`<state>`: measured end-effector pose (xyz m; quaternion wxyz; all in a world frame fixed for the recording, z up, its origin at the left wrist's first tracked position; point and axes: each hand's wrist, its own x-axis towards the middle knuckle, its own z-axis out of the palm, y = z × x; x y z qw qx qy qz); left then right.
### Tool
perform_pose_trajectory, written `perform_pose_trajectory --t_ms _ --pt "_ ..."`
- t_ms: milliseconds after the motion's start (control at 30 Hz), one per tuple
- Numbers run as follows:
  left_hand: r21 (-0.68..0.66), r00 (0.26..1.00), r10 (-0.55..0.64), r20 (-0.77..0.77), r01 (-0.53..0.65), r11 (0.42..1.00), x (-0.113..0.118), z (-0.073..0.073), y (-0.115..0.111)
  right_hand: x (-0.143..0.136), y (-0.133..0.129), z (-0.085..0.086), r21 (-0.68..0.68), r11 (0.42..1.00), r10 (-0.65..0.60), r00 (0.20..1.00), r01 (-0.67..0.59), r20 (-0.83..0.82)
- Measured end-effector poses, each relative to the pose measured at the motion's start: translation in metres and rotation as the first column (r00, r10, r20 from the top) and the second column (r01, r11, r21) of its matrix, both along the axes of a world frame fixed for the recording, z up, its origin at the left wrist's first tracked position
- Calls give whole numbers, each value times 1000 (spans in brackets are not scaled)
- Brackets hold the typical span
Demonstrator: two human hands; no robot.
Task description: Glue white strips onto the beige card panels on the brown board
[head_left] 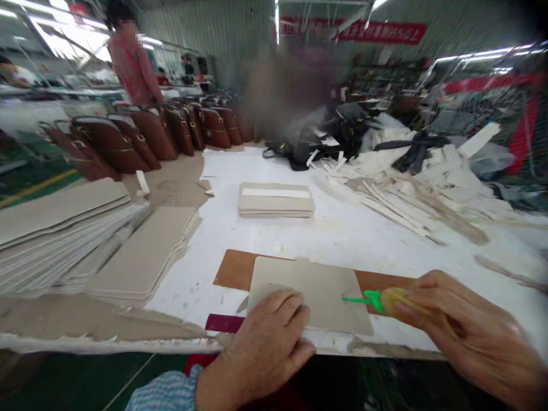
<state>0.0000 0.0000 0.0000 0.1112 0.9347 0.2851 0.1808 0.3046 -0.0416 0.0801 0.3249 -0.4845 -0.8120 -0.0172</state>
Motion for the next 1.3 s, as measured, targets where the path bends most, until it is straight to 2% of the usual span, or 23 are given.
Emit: perform_pose_trajectory --t_ms 167,367,667,833,1167,1300 --pt "9 1000 2 13 -2 1000 -2 1 0 -2 5 -3 46 999 16 999 -18 44" --pt "23 1000 4 30 -4 1000 -1 2 0 0 7 3 140 990 -22 988 0 155" --pt "30 999 1 33 -2 1000 -1 2 1 -1 5 9 33 999 38 992 -43 116" --pt "33 1000 1 25 -2 999 0 5 1 -7 7 8 41 997 56 994 -60 93" --pt "26 1000 4 11 -5 1000 0 3 0 -5 12 6 128 992 -7 988 -13 151" --pt "25 1000 -1 -4 1 1000 0 4 1 0 8 7 98 995 -2 990 -11 138"
